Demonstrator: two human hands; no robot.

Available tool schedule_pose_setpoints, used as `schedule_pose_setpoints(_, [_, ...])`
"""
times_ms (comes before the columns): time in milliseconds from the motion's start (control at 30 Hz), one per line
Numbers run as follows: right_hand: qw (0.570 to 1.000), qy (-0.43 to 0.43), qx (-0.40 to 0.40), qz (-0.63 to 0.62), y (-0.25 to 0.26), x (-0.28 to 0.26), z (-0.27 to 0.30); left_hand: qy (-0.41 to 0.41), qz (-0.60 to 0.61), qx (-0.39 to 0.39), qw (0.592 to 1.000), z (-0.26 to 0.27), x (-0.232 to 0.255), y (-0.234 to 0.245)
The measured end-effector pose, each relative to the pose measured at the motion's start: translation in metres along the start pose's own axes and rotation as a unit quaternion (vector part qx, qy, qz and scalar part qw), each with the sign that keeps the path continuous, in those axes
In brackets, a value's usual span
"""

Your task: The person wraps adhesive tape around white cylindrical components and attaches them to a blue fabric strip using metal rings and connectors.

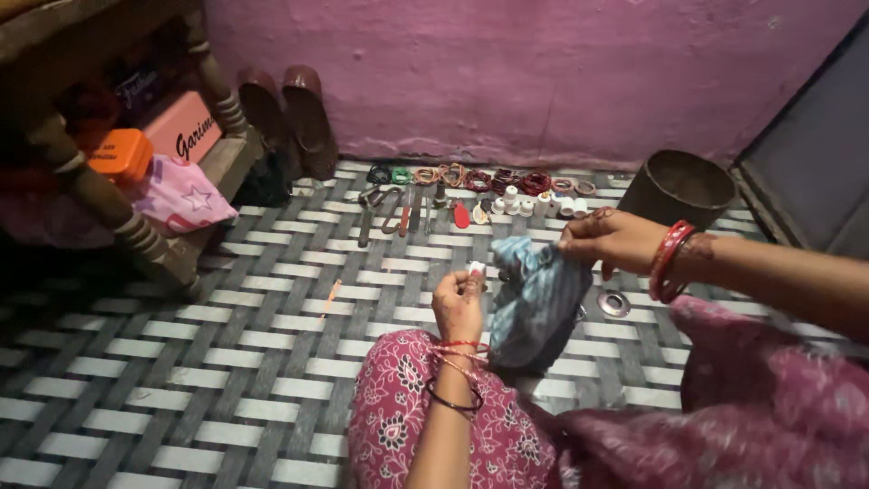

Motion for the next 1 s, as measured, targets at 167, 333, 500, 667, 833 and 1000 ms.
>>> schedule_pose_setpoints(167, [0.985,-0.019,0.095,-0.144,-0.049,0.014,-0.007,0.070,-0.070,0.000,0.995,0.026,0.058,0.015])
schedule_pose_setpoints(333, [0.952,0.019,0.138,-0.274,-0.092,0.017,-0.049,0.027,0.011,0.006,1.000,0.022,0.070,0.002])
schedule_pose_setpoints(500, [0.927,0.037,0.203,-0.314,-0.108,0.025,-0.119,0.074,0.055,0.035,0.995,-0.004,0.046,0.000])
schedule_pose_setpoints(667, [0.899,0.129,0.239,-0.343,-0.130,0.052,-0.181,0.037,0.025,0.058,0.997,-0.040,0.008,-0.002])
schedule_pose_setpoints(833, [0.878,0.131,0.211,-0.409,-0.138,0.092,-0.207,0.058,0.011,0.005,0.998,-0.076,-0.034,-0.022])
schedule_pose_setpoints(1000, [0.938,0.244,0.231,-0.082,-0.128,0.094,-0.203,0.053,0.116,-0.108,0.986,-0.099,-0.105,-0.025])
Point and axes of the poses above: each hand's wrist, its own z-axis away from the middle knuckle, its own y-axis out of the back of the hand, x = y × z, the point moved 2 cm from there along -z, towards the middle knuckle, and after that the axes turned 3 degrees about y, right-handed, at the moved point
